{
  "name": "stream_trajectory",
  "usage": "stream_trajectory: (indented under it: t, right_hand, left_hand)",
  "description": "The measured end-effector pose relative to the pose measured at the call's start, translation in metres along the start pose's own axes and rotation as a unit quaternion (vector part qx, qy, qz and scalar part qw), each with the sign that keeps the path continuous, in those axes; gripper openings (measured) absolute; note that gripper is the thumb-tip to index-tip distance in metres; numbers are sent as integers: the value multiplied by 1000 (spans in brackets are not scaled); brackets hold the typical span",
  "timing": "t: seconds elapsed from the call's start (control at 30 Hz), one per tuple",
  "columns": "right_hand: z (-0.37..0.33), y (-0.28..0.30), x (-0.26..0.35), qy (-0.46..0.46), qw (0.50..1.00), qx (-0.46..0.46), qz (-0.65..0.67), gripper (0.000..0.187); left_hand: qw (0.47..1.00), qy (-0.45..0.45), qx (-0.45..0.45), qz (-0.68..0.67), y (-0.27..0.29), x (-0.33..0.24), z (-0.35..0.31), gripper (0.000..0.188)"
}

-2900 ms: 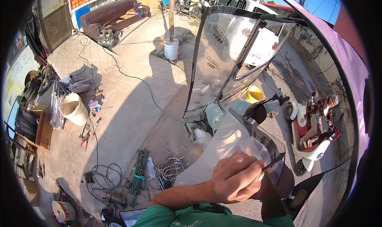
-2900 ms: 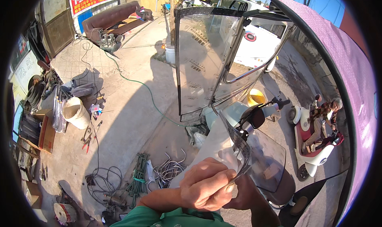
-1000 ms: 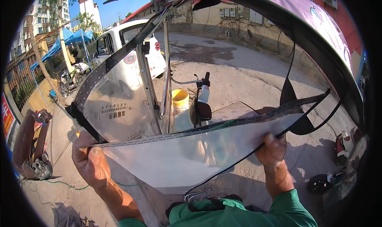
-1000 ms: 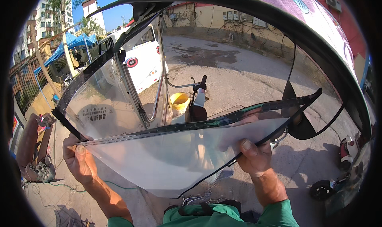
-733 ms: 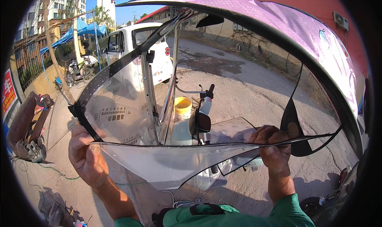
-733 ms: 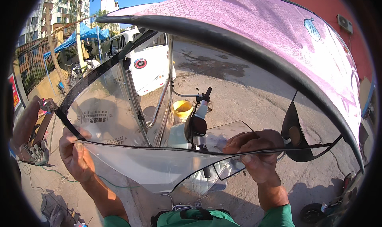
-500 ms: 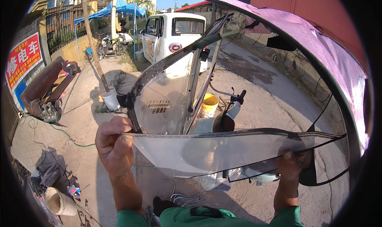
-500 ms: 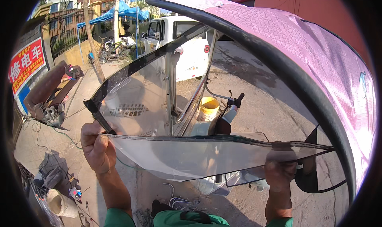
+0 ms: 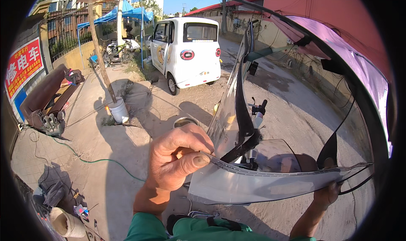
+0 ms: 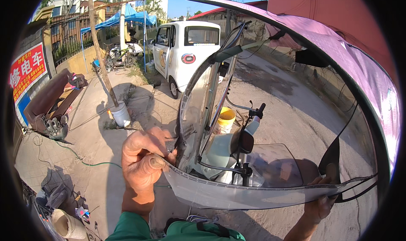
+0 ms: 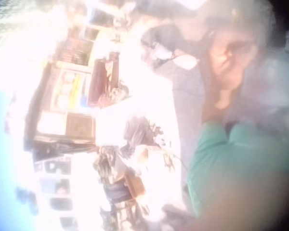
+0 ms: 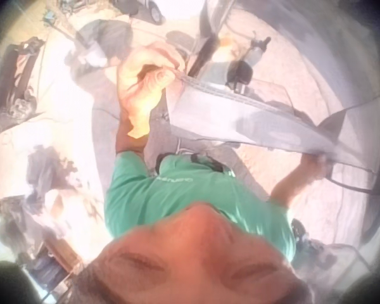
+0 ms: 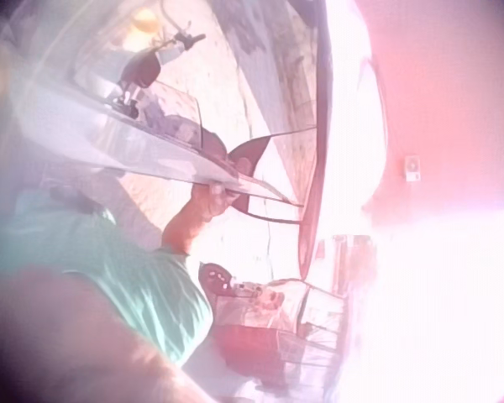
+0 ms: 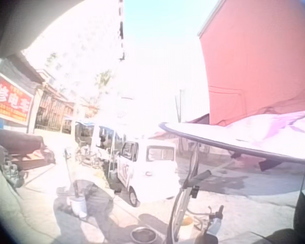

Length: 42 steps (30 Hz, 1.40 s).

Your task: The person assembles a transparent plastic windshield onto a scooter by inserting a black rubber gasket into the frame channel. They handle the windshield and gasket by hand, aligning and pressing the gasket into place around the edges of the windshield while working outdoors near parked scooters.

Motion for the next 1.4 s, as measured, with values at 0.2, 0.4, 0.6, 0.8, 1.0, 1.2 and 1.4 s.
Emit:
stream_trajectory:
  t: [0.2, 0.4, 0.6, 0.8, 1.0, 1.2, 1.4]
  right_hand:
    - [-32, 34, 51, 57, 998, 2, 5, 52]
    - [-71, 79, 91, 62, 998, 7, 11, 56]
    - [-81, 56, 100, 61, 998, -19, -20, 47]
    - [-80, 57, 97, 88, 993, -66, -53, 47]
    - [-67, 69, 90, 76, 989, -87, -88, 51]
    - [-51, 74, 74, 25, 991, -92, -95, 56]
    - [-32, 70, 38, -18, 998, -67, -7, 51]
  left_hand:
    - [997, -25, 63, 24, -27, 8, 36, 20]
    - [977, -133, 83, 147, -64, 10, 54, 16]
    - [934, -195, 104, 281, -96, 18, 64, 23]
    - [912, -218, 88, 336, -104, 15, 69, 28]
    - [839, -309, 148, 424, -112, 10, 84, 23]
    - [777, -296, 285, 477, -131, 27, 110, 20]
    - [819, -201, 369, 391, -125, 24, 124, 18]
Point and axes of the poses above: each hand's wrist, its own z-axis towards the middle knuckle, its own y-axis out of the back of the hand, x = y × z, the point moved 6 cm from there along z, towards the middle knuckle, and after that the axes turned 4 degrees about -z, right-handed, at the moved point
